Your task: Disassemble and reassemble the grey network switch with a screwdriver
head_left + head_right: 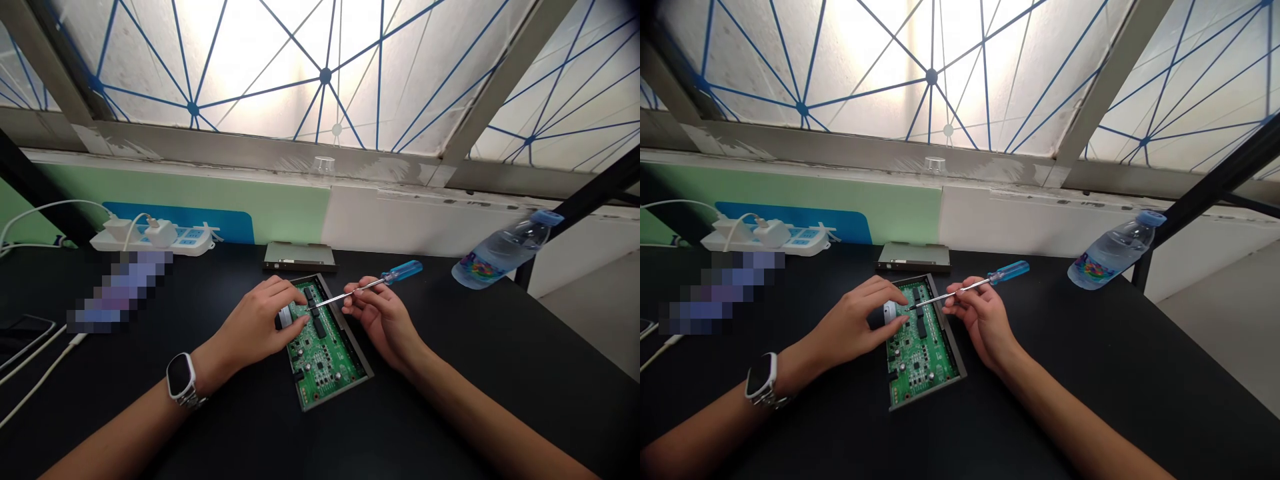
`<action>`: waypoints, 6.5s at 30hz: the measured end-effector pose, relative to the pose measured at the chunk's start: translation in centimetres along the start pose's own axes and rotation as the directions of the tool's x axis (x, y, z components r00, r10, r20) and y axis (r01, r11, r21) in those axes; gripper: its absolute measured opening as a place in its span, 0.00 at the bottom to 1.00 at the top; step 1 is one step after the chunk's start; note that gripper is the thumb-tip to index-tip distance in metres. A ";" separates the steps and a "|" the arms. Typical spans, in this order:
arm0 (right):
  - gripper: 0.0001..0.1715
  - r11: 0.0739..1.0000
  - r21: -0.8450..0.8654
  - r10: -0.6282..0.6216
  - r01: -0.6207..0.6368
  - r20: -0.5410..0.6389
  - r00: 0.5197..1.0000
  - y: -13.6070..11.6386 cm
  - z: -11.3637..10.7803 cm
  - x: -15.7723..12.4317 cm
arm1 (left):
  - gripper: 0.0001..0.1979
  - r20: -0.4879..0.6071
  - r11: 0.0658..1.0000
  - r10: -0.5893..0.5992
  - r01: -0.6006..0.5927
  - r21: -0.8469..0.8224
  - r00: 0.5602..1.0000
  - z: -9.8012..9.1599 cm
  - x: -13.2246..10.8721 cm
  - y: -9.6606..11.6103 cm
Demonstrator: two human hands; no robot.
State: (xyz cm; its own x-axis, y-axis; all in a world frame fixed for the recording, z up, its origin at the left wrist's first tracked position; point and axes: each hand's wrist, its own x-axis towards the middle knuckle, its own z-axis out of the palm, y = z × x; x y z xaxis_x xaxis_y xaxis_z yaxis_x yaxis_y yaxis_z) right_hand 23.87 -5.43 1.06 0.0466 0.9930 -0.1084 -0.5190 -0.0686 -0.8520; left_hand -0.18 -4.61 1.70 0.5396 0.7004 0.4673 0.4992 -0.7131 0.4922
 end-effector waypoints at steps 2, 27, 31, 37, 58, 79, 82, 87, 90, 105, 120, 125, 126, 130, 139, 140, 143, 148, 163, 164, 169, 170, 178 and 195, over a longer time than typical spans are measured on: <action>0.19 0.999 0.022 0.024 -0.024 -0.001 1.000 0.3 0.0 0.0 | 0.02 0.003 1.000 -0.012 0.012 -0.009 1.000 0.1 -0.1 -0.1; 0.18 0.999 0.035 0.035 -0.034 -0.017 0.999 0.7 -0.2 0.1 | 0.05 -0.004 0.998 -0.054 0.054 -0.024 0.999 1.2 -0.3 -0.2; 0.17 0.999 -0.011 0.045 -0.045 -0.015 0.999 0.6 -0.2 0.1 | 0.06 -0.027 0.997 -0.072 0.072 -0.014 0.997 1.1 -0.3 -0.1; 0.17 0.996 -0.066 0.059 -0.060 -0.008 0.998 0.5 -0.3 0.1 | 0.06 -0.022 0.999 -0.048 0.048 0.013 0.999 0.7 -0.3 -0.6; 0.19 0.996 -0.021 0.086 -0.087 -0.058 0.995 0.3 -0.2 0.2 | 0.05 -0.032 1.000 0.017 -0.017 -0.014 0.999 0.2 0.0 -0.4; 0.24 0.990 -0.127 0.058 -0.054 0.025 0.998 0.8 -0.4 -0.1 | 0.08 -0.075 0.919 0.318 -0.288 0.270 0.945 -0.1 0.1 1.2; 0.22 0.996 -0.075 0.045 -0.047 -0.020 0.999 0.6 -0.6 0.1 | 0.07 -0.119 0.940 0.270 -0.235 0.247 0.955 -1.9 0.3 0.6; 0.23 0.996 -0.068 0.050 -0.051 -0.019 0.999 0.4 -0.7 0.2 | 0.06 0.017 0.959 0.013 -0.018 0.282 1.000 -5.7 0.1 -2.3; 0.25 0.992 -0.118 0.046 -0.043 0.020 0.999 0.5 -0.5 0.1 | 0.08 0.096 0.954 -0.107 0.075 0.290 0.990 -6.9 -0.5 -4.7; 0.23 0.986 -0.164 0.042 -0.027 0.086 0.995 0.9 -0.5 0.0 | 0.10 0.260 0.905 -0.324 0.217 0.366 0.910 -6.3 -1.4 -7.2; 0.24 0.981 -0.193 0.039 -0.020 0.094 0.995 0.9 -0.3 -0.2 | 0.14 0.257 0.879 -0.367 0.243 0.411 0.894 -6.1 -1.3 -6.5; 0.24 0.979 -0.203 0.031 -0.010 0.102 0.994 0.9 -0.3 -0.3 | 0.18 0.255 0.916 -0.364 0.295 0.273 0.896 -5.8 -1.4 -6.8; 0.24 0.979 -0.203 0.029 -0.007 0.104 0.994 0.9 -0.3 -0.3 | 0.20 0.267 0.914 -0.379 0.313 0.258 0.886 -5.7 -1.4 -6.8; 0.23 0.978 -0.207 0.029 -0.006 0.108 0.994 1.0 -0.2 -0.2 | 0.22 0.311 0.897 -0.433 0.373 0.236 0.846 -5.8 -1.1 -6.5; 0.22 0.972 -0.237 0.022 0.007 0.120 0.992 1.2 -0.5 -0.2 | 0.16 0.182 0.869 -0.429 0.349 0.352 0.885 -3.5 -1.3 -5.9; 0.22 0.971 -0.239 0.022 0.008 0.123 0.992 1.2 -0.5 -0.1 | 0.14 0.174 0.870 -0.420 0.341 0.355 0.891 -3.3 -1.4 -6.1; 0.22 0.969 -0.248 0.020 0.011 0.123 0.992 1.2 -0.5 -0.2 | 0.12 0.159 0.880 -0.387 0.313 0.357 0.908 -3.1 -1.8 -6.8; 0.23 0.963 -0.269 0.026 0.007 0.120 0.992 1.1 -0.5 -0.3 | 0.10 0.155 0.883 -0.369 0.294 0.365 0.916 -3.3 -1.8 -6.5; 0.26 0.925 -0.359 -0.080 0.123 0.133 0.988 1.0 -0.2 0.1 | 0.14 -0.035 0.969 -0.221 0.223 0.106 0.975 0.2 0.8 -4.3; 0.27 0.903 -0.397 -0.121 0.165 0.134 0.984 0.9 -0.1 0.4 | 0.14 -0.042 0.969 -0.225 0.228 0.099 0.973 0.3 0.8 -4.3; 0.27 0.745 -0.545 -0.280 0.385 0.269 0.922 -0.8 1.7 2.1 | 0.14 -0.068 0.968 -0.196 0.204 0.145 0.978 0.7 0.7 -3.5; 0.27 0.706 -0.570 -0.286 0.421 0.313 0.905 -1.3 2.5 2.6 | 0.13 -0.080 0.972 -0.178 0.188 0.143 0.981 0.7 0.6 -3.2; 0.19 0.181 -0.690 -0.280 0.700 0.647 0.710 -3.3 9.7 5.8 | 0.15 -0.028 0.979 -0.204 0.204 0.022 0.979 0.5 -0.2 -3.1; 0.16 0.251 -0.637 -0.238 0.729 0.689 0.685 -0.9 7.5 5.6 | 0.13 0.141 0.979 -0.205 0.204 0.016 0.969 -1.0 -0.9 -2.8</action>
State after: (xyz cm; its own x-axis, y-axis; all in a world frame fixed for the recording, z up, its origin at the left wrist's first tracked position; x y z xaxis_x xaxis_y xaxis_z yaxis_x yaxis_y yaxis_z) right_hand 18.24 0.95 5.05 -0.4322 0.7623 0.4818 0.4479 0.6451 -0.6190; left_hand -2.71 -3.21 0.68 0.5159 0.8198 0.2487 0.6097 -0.5553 0.5656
